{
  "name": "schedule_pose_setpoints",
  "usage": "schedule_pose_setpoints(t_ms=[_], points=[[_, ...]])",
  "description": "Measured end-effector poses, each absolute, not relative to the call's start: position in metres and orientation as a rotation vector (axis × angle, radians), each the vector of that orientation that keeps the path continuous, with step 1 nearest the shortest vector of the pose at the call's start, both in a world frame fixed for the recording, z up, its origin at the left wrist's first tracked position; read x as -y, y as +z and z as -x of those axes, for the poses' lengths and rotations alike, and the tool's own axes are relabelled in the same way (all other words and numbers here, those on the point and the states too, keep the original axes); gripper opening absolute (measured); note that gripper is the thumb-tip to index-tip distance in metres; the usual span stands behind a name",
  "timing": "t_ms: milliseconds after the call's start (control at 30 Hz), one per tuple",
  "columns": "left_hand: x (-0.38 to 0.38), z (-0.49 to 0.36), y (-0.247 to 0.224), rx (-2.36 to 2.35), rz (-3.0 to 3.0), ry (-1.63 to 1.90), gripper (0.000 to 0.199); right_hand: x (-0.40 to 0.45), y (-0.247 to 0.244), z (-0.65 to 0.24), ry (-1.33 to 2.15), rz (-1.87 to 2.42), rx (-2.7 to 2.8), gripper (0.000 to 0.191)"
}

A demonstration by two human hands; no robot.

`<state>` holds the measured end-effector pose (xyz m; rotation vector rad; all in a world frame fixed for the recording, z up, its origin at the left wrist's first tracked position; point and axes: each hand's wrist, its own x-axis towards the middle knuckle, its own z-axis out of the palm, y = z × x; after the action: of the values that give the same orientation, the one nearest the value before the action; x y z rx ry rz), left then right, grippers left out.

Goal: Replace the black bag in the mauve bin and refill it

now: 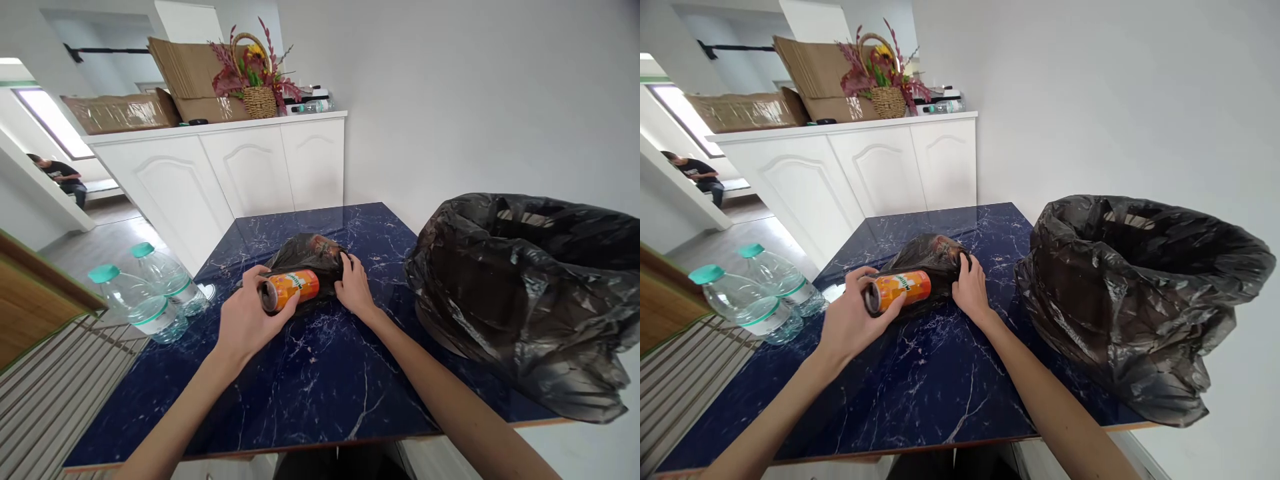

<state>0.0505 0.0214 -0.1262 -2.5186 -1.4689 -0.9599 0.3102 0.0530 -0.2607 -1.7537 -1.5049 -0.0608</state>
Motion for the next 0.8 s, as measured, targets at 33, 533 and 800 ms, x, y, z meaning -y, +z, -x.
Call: schedule_pose_setpoints(t_ms=[33,533,800], points=[[-0.015,-0.041,-0.12,1.486,2.486,-0.952,0.06,-0.053,-0.261,-0.31,-0.06,1.755,1.506,0.076],[0.039,0.153,-0.107,2.27,1.891,-0.648,0.06,-0.05,-0.268,-0.311,-0.053,1.749,1.518,0.075],[0.015,0.175,-0.093,2.429,1.785,-0.384,0.065,-0.047,-0.269,-0.311,-0.042,1.747,1.522,0.074]])
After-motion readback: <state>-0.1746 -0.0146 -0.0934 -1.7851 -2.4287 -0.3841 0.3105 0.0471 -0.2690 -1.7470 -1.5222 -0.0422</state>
